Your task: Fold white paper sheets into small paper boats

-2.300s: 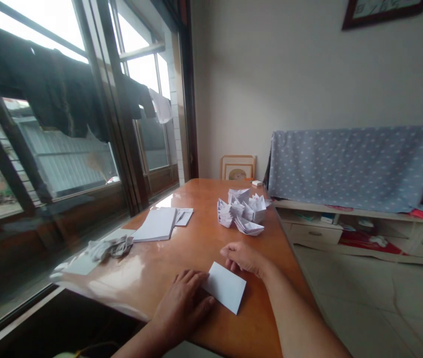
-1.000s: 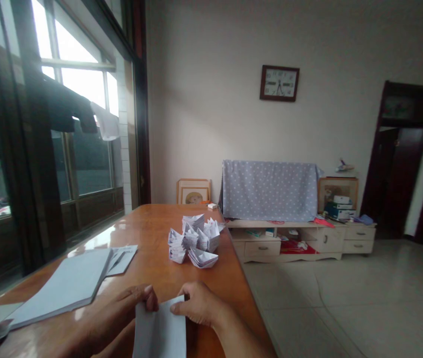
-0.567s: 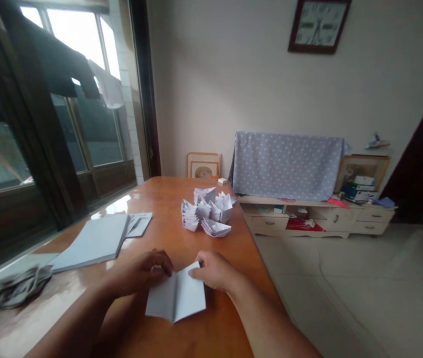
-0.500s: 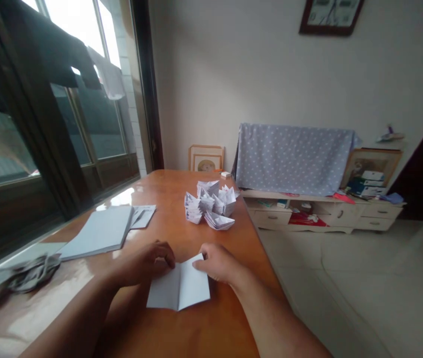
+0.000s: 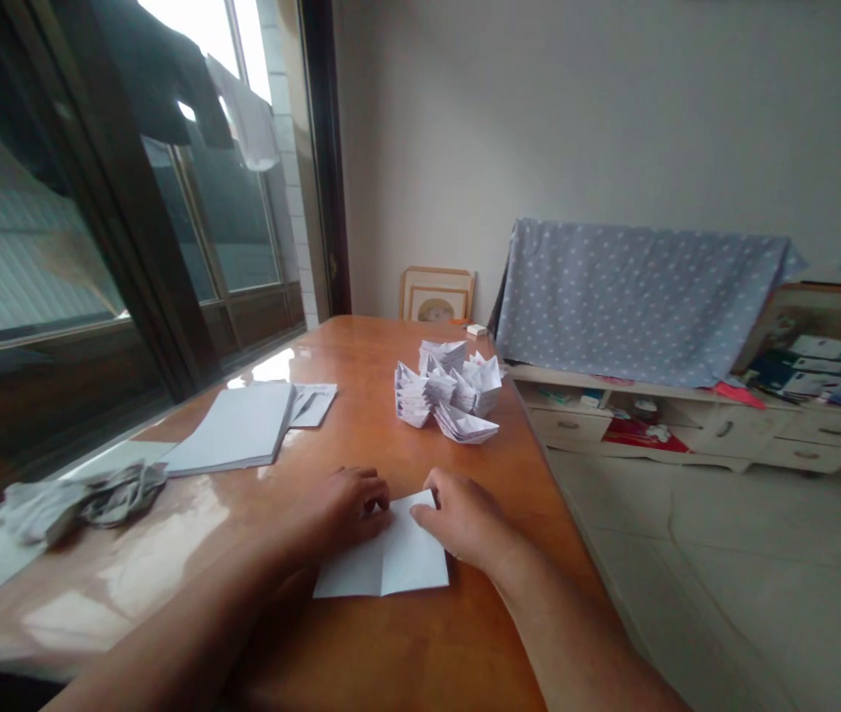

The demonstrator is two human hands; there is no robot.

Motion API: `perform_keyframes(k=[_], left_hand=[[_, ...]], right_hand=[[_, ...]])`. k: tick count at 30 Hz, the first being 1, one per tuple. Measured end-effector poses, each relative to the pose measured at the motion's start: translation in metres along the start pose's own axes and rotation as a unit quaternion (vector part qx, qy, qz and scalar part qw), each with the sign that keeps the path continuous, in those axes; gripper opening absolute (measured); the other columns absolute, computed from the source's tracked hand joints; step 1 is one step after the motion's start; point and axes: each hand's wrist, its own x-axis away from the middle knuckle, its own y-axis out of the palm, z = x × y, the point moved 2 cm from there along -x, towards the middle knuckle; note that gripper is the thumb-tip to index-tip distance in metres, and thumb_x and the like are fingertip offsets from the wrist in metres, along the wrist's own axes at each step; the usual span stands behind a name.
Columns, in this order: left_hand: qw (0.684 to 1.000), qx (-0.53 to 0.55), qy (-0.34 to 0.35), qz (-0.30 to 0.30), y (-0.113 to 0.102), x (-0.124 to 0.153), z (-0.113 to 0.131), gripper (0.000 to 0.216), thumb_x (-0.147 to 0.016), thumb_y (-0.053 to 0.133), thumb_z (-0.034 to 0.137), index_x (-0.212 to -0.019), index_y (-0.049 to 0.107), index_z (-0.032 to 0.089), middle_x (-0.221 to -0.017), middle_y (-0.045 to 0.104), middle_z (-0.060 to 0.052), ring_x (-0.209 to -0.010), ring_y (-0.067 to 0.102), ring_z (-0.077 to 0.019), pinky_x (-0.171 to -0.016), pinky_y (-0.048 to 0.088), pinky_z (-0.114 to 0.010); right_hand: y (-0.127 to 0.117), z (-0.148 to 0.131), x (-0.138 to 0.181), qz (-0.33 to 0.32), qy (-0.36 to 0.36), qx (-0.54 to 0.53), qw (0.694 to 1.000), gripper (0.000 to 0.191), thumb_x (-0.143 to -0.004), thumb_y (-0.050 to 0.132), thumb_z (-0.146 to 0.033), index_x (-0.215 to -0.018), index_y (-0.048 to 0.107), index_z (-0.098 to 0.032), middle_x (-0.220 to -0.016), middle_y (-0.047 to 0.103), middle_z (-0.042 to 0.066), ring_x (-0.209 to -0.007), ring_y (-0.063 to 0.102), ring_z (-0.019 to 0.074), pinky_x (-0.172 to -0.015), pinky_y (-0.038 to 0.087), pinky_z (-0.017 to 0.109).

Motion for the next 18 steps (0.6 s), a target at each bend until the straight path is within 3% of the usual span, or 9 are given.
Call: perform_keyframes(k=[3,7,12,18], left_hand=[[1.0,0.012,-0.005,0.0,0.003,-0.001,0.003,0.013,-0.081,0.062,0.02,-0.091,0.071,0.022,-0.089,0.067,-0.004,-0.071,0.061,-0.018,-0.063,0.04,-0.027],[1.0,0.014,-0.006,0.008,0.007,-0.001,0.002,0.014,-0.082,0.06,0.021,-0.091,0.071,0.022,-0.089,0.067,-0.004,-0.072,0.062,-0.0186,-0.063,0.041,-0.027],[1.0,0.015,0.0,0.016,0.011,-0.002,-0.002,0.015,-0.082,0.06,0.022,-0.09,0.072,0.021,-0.088,0.068,-0.005,-0.072,0.062,-0.0184,-0.062,0.041,-0.027],[0.998,0.063,-0.011,0.012,0.014,-0.003,-0.009,0.024,-0.077,0.061,0.021,-0.099,0.071,0.02,-0.091,0.07,-0.004,-0.075,0.063,-0.0177,-0.065,0.045,-0.025]], right_hand=[[-0.003,-0.01,0.007,0.03,-0.025,0.027,0.999,0.013,-0.08,0.068,-0.031,-0.089,0.064,-0.023,-0.077,0.065,0.0,-0.068,0.055,0.0161,-0.059,0.027,0.028],[0.0,-0.015,0.012,0.056,-0.044,-0.013,0.997,0.011,-0.082,0.062,-0.025,-0.093,0.063,-0.023,-0.076,0.064,0.0,-0.069,0.057,0.0173,-0.06,0.032,0.028],[0.003,-0.017,0.015,0.05,-0.057,-0.05,0.996,0.003,-0.083,0.061,-0.024,-0.082,0.063,-0.022,-0.073,0.064,0.001,-0.068,0.058,0.0172,-0.06,0.036,0.027],[-0.004,-0.032,0.027,0.025,-0.108,0.046,0.993,0.01,-0.085,0.06,-0.02,-0.079,0.067,-0.023,-0.083,0.064,0.002,-0.079,0.059,0.0181,-0.069,0.04,0.027]])
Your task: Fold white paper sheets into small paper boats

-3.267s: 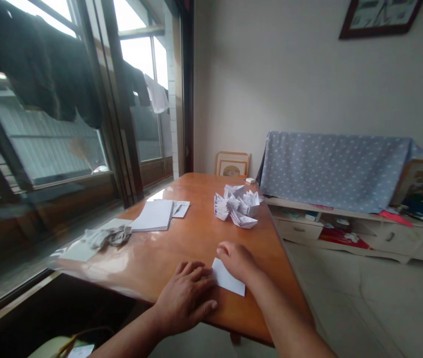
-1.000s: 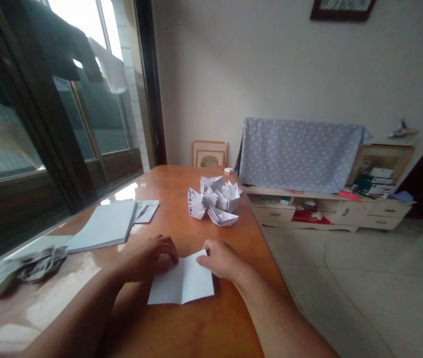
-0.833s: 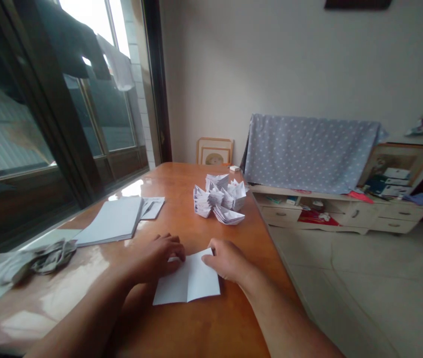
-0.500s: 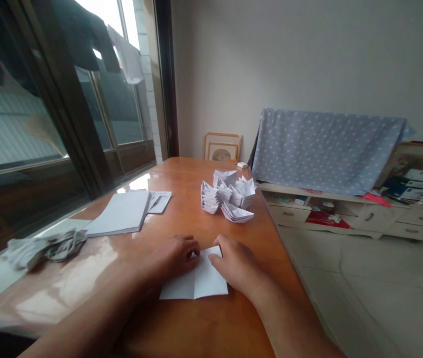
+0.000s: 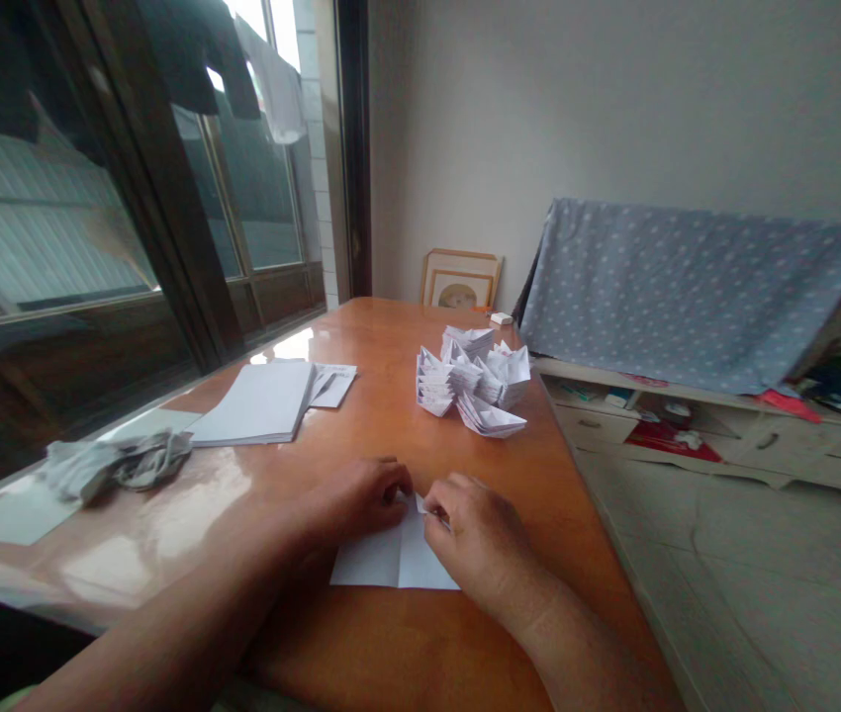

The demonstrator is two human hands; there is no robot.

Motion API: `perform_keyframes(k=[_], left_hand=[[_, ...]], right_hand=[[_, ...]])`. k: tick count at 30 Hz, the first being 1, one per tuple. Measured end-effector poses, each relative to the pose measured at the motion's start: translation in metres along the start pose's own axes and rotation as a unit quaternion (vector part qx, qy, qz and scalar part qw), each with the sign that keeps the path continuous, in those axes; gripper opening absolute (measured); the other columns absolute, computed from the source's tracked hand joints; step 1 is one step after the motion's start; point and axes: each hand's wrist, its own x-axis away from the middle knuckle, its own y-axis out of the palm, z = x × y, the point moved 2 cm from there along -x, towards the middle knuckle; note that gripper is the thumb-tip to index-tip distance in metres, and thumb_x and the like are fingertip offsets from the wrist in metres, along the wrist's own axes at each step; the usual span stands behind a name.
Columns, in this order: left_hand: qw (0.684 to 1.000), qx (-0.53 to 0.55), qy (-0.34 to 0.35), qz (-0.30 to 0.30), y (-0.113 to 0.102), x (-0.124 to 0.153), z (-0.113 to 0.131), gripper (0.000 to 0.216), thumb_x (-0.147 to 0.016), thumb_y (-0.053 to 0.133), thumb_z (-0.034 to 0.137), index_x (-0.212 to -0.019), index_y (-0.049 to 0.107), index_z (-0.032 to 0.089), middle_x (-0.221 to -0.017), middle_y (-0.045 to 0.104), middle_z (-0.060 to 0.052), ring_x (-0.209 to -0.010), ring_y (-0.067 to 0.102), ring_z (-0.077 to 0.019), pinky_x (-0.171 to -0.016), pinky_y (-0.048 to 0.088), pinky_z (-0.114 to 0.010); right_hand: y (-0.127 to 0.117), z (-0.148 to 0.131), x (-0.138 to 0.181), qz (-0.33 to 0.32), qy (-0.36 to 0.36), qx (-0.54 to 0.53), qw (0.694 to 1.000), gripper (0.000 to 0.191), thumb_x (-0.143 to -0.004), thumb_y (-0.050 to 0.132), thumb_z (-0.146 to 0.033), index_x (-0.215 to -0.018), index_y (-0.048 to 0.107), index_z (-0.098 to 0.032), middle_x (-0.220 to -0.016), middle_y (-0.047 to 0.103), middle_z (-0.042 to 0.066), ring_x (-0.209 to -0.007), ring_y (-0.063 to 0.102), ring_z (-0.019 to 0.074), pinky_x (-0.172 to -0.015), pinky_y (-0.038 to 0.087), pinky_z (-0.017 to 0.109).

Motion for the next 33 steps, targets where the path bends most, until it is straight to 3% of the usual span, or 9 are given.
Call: perform_keyframes(k=[11,24,30,33], left_hand=[[0.998,0.054,-0.004,-0.018,-0.006,0.004,-0.003,0.037,-0.07,0.057,0.014,-0.105,0.067,0.022,-0.086,0.068,0.0,-0.073,0.061,-0.0156,-0.063,0.044,-0.023],[0.998,0.051,0.006,-0.043,-0.005,0.0,-0.007,0.036,-0.071,0.057,0.013,-0.103,0.071,0.02,-0.09,0.068,-0.003,-0.076,0.061,-0.0165,-0.066,0.045,-0.024],[0.994,0.097,-0.017,-0.038,-0.006,0.0,-0.014,0.037,-0.07,0.055,0.011,-0.105,0.065,0.017,-0.085,0.066,-0.001,-0.071,0.058,-0.0148,-0.06,0.042,-0.022],[0.994,0.093,0.011,-0.048,-0.007,-0.001,-0.017,0.035,-0.068,0.053,0.006,-0.099,0.067,0.017,-0.084,0.065,0.0,-0.073,0.058,-0.0147,-0.062,0.043,-0.023]], right_hand=[[-0.001,-0.021,0.009,-0.066,-0.048,0.097,0.992,0.013,-0.089,0.059,-0.018,-0.086,0.071,-0.024,-0.089,0.063,0.003,-0.089,0.059,0.019,-0.078,0.041,0.029],[0.002,-0.024,0.01,-0.087,-0.072,0.102,0.988,0.021,-0.095,0.057,-0.023,-0.079,0.07,-0.022,-0.086,0.061,0.003,-0.087,0.058,0.018,-0.077,0.041,0.028],[0.004,-0.021,0.009,-0.094,-0.071,0.104,0.988,0.023,-0.096,0.055,-0.024,-0.078,0.069,-0.022,-0.086,0.062,0.003,-0.085,0.058,0.0169,-0.075,0.04,0.028],[0.004,-0.021,0.009,-0.098,-0.067,0.105,0.987,0.024,-0.096,0.054,-0.024,-0.077,0.068,-0.021,-0.084,0.061,0.003,-0.084,0.058,0.0167,-0.074,0.039,0.027]])
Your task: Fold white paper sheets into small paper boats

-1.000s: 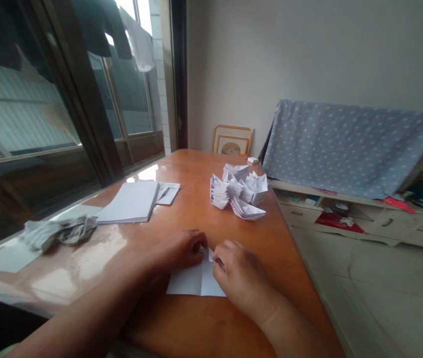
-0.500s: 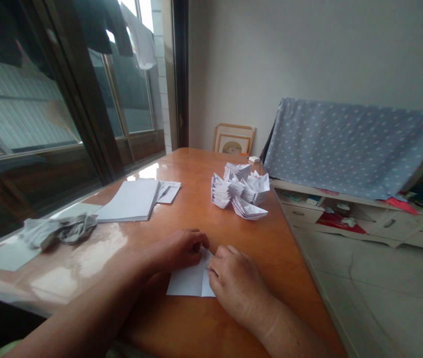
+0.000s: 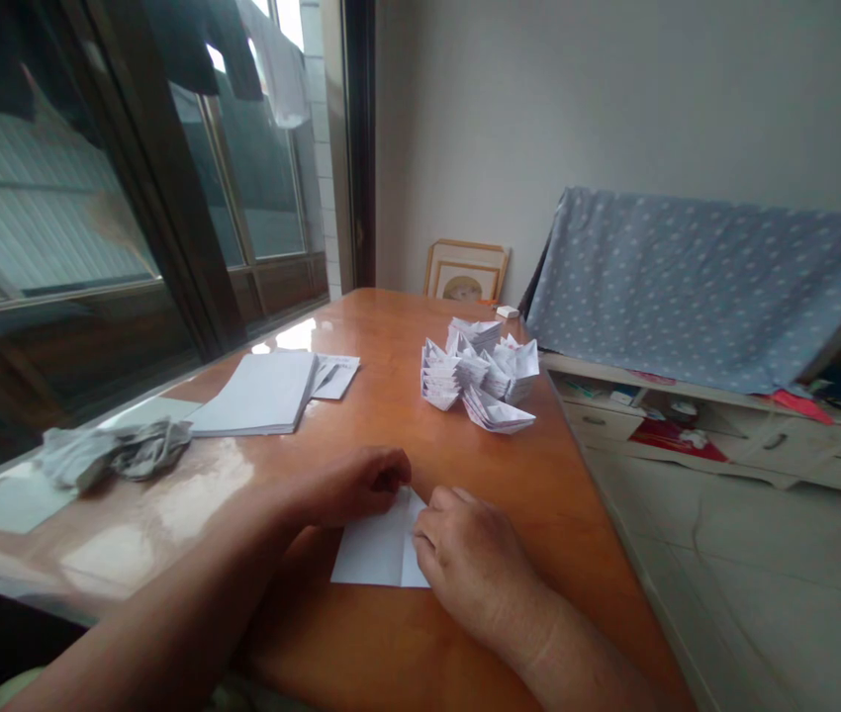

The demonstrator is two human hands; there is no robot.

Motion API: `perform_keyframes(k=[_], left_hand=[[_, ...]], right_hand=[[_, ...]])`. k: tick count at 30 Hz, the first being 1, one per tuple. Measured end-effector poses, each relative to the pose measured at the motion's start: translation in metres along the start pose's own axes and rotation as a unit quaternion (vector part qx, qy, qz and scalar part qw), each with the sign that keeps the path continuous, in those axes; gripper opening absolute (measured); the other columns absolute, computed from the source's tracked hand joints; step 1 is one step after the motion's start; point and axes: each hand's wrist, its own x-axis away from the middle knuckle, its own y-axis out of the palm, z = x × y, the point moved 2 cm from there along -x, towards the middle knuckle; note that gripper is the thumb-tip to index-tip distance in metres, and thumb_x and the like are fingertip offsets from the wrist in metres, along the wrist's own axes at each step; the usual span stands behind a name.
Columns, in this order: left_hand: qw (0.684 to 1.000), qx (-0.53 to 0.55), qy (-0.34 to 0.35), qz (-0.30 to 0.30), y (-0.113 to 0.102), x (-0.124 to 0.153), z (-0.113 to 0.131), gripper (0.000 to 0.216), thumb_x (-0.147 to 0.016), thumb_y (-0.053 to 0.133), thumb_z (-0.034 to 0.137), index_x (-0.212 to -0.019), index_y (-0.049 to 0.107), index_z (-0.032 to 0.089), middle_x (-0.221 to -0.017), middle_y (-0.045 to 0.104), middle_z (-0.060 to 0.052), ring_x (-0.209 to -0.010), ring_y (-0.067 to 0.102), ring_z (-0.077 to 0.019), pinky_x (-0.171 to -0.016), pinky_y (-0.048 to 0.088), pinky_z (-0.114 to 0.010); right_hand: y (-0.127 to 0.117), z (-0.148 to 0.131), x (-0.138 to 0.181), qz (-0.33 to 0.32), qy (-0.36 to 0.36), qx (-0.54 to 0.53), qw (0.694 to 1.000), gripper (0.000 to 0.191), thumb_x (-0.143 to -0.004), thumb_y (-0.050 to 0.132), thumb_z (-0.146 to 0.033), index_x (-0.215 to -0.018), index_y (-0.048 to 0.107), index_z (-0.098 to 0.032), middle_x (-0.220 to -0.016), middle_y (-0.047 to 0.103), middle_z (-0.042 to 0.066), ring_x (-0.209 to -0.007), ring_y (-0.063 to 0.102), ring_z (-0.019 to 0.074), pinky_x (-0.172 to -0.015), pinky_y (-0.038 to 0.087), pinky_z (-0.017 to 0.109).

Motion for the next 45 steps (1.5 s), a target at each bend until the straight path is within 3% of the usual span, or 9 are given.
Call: perform_keyframes(k=[8,20,25,35,45], left_hand=[[0.999,-0.011,0.042,-0.02,-0.0008,-0.0022,-0.003,0.037,-0.074,0.056,0.006,-0.104,0.073,0.019,-0.099,0.068,-0.004,-0.087,0.062,-0.0181,-0.077,0.048,-0.026],[1.0,-0.003,0.0,-0.03,-0.005,-0.0012,0.0025,0.036,-0.068,0.055,0.006,-0.098,0.07,0.018,-0.092,0.068,-0.003,-0.081,0.061,-0.0174,-0.07,0.046,-0.025],[0.999,0.038,-0.023,-0.023,-0.003,0.0007,0.0001,0.039,-0.07,0.053,0.008,-0.105,0.065,0.018,-0.088,0.065,-0.001,-0.075,0.058,-0.0148,-0.064,0.043,-0.023],[0.999,-0.005,0.021,-0.027,-0.0033,-0.002,0.0015,0.042,-0.07,0.054,0.004,-0.103,0.074,0.021,-0.096,0.068,-0.003,-0.083,0.061,-0.0171,-0.073,0.047,-0.025],[1.0,-0.014,0.019,-0.02,-0.0027,-0.0014,0.002,0.041,-0.073,0.056,0.004,-0.105,0.074,0.022,-0.101,0.068,-0.004,-0.087,0.062,-0.018,-0.077,0.048,-0.026]], right_hand=[[-0.0016,-0.0007,0.0001,-0.005,0.0,0.001,1.0,0.025,-0.097,0.056,-0.025,-0.076,0.067,-0.021,-0.086,0.061,0.003,-0.086,0.058,0.0164,-0.076,0.039,0.027],[-0.0051,-0.0032,0.0017,-0.016,-0.015,0.009,1.0,0.027,-0.098,0.054,-0.023,-0.073,0.065,-0.02,-0.085,0.06,0.002,-0.084,0.057,0.0163,-0.072,0.038,0.028],[-0.0059,-0.0035,0.0021,-0.022,-0.008,0.0,1.0,0.026,-0.098,0.055,-0.023,-0.074,0.065,-0.02,-0.086,0.06,0.002,-0.084,0.057,0.0159,-0.072,0.038,0.028],[-0.0043,-0.0018,0.002,-0.017,-0.016,0.01,1.0,0.026,-0.097,0.056,-0.022,-0.073,0.064,-0.019,-0.085,0.06,0.002,-0.083,0.057,0.0155,-0.071,0.037,0.028],[-0.0046,-0.0018,0.0032,-0.015,-0.039,0.014,0.999,0.026,-0.098,0.055,-0.02,-0.074,0.064,-0.019,-0.085,0.062,0.003,-0.083,0.057,0.0162,-0.072,0.038,0.028]])
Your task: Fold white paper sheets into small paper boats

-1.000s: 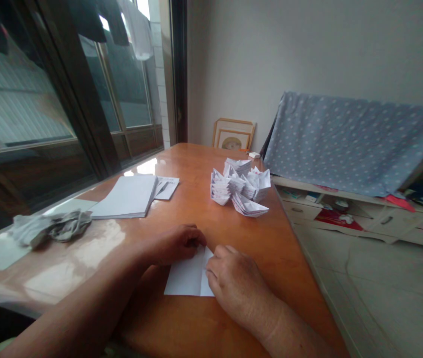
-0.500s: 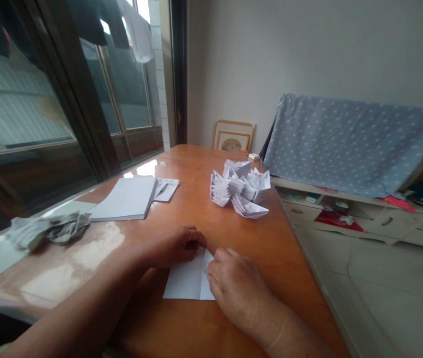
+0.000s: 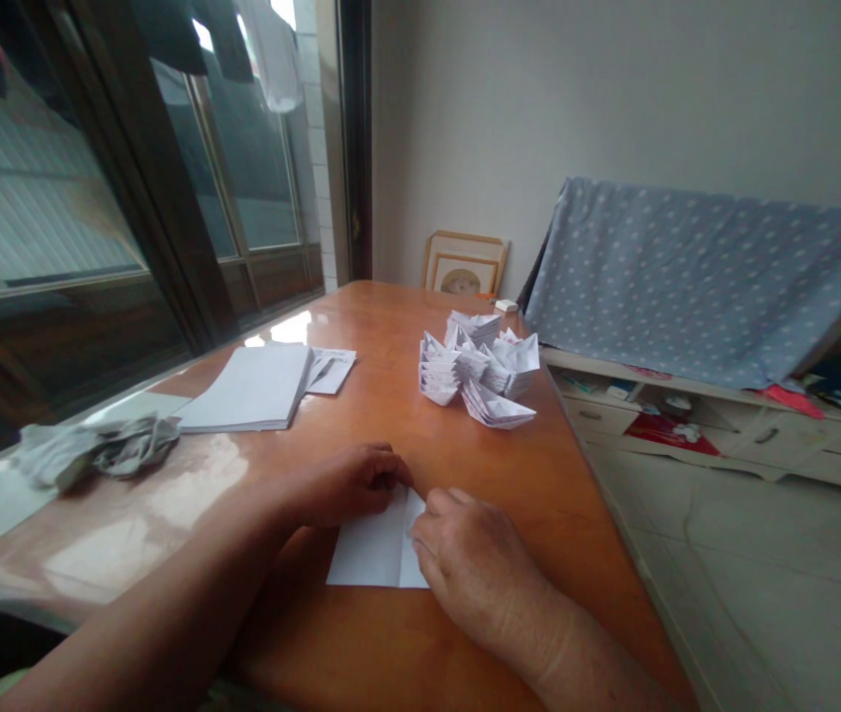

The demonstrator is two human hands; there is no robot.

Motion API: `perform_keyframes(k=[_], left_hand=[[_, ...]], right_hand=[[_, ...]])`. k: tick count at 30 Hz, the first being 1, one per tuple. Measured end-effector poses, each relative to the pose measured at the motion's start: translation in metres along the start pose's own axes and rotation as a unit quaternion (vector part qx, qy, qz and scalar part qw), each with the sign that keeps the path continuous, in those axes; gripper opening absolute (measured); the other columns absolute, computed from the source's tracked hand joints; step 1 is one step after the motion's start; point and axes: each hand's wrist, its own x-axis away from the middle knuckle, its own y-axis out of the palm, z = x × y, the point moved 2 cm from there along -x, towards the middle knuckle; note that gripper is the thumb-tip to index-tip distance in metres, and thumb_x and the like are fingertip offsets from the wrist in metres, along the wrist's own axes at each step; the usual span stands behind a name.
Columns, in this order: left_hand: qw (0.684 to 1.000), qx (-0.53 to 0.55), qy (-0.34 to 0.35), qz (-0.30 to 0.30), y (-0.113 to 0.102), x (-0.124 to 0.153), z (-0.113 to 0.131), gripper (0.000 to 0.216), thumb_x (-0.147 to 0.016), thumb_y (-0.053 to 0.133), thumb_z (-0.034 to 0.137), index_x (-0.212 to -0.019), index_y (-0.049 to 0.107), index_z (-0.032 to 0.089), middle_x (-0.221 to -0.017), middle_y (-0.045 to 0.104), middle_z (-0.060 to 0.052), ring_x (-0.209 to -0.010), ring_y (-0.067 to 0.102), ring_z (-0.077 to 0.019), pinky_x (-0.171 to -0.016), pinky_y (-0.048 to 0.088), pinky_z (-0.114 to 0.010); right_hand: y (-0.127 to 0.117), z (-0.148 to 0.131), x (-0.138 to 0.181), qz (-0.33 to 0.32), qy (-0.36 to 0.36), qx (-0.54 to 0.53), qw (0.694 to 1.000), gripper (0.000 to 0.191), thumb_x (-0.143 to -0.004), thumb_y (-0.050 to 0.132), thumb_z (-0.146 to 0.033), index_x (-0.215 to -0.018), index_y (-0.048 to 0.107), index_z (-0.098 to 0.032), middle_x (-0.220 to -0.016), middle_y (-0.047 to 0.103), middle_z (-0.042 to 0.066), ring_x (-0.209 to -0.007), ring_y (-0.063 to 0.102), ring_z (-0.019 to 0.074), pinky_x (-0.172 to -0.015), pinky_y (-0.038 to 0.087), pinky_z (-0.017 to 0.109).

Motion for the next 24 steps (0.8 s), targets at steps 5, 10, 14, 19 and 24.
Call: perform_keyframes(k=[5,10,14,19,24], left_hand=[[1.0,-0.001,0.005,0.003,0.0,0.001,0.002,0.035,-0.077,0.058,0.008,-0.105,0.073,0.021,-0.102,0.068,-0.004,-0.088,0.063,-0.0179,-0.078,0.048,-0.026],[1.0,-0.011,-0.025,0.002,0.001,0.003,0.006,0.024,-0.085,0.066,0.032,-0.105,0.07,0.02,-0.1,0.067,-0.005,-0.084,0.063,-0.0187,-0.074,0.048,-0.028],[0.998,-0.048,-0.042,0.021,0.006,0.004,0.008,0.035,-0.078,0.076,0.043,-0.105,0.067,0.023,-0.101,0.064,-0.005,-0.083,0.061,-0.0193,-0.069,0.046,-0.027],[0.996,-0.074,-0.042,0.029,0.01,0.003,0.008,0.035,-0.077,0.077,0.042,-0.106,0.066,0.024,-0.102,0.063,-0.004,-0.086,0.062,-0.0201,-0.07,0.046,-0.027],[0.995,-0.079,-0.042,0.031,0.01,0.003,0.007,0.037,-0.077,0.077,0.045,-0.106,0.066,0.025,-0.102,0.064,-0.004,-0.087,0.062,-0.0208,-0.072,0.045,-0.029]], right_hand=[[-0.002,-0.001,0.001,-0.009,-0.001,-0.001,1.0,0.027,-0.099,0.054,-0.022,-0.075,0.066,-0.02,-0.085,0.062,0.003,-0.084,0.058,0.0166,-0.072,0.038,0.029],[-0.004,-0.003,0.005,-0.007,-0.002,-0.003,1.0,0.026,-0.099,0.051,-0.021,-0.08,0.069,-0.021,-0.087,0.062,0.003,-0.083,0.057,0.0167,-0.073,0.039,0.029],[-0.007,-0.004,0.008,-0.009,0.006,-0.005,1.0,0.025,-0.097,0.052,-0.021,-0.083,0.072,-0.022,-0.089,0.064,0.004,-0.083,0.058,0.0173,-0.074,0.04,0.03],[-0.009,-0.001,0.006,-0.012,0.048,-0.039,0.998,0.023,-0.092,0.052,-0.014,-0.095,0.072,-0.023,-0.093,0.068,0.003,-0.089,0.063,0.0181,-0.08,0.042,0.029],[-0.007,-0.002,0.0,-0.001,0.086,-0.042,0.995,0.025,-0.094,0.047,-0.013,-0.103,0.069,-0.019,-0.102,0.069,0.008,-0.098,0.064,0.0203,-0.089,0.044,0.029]])
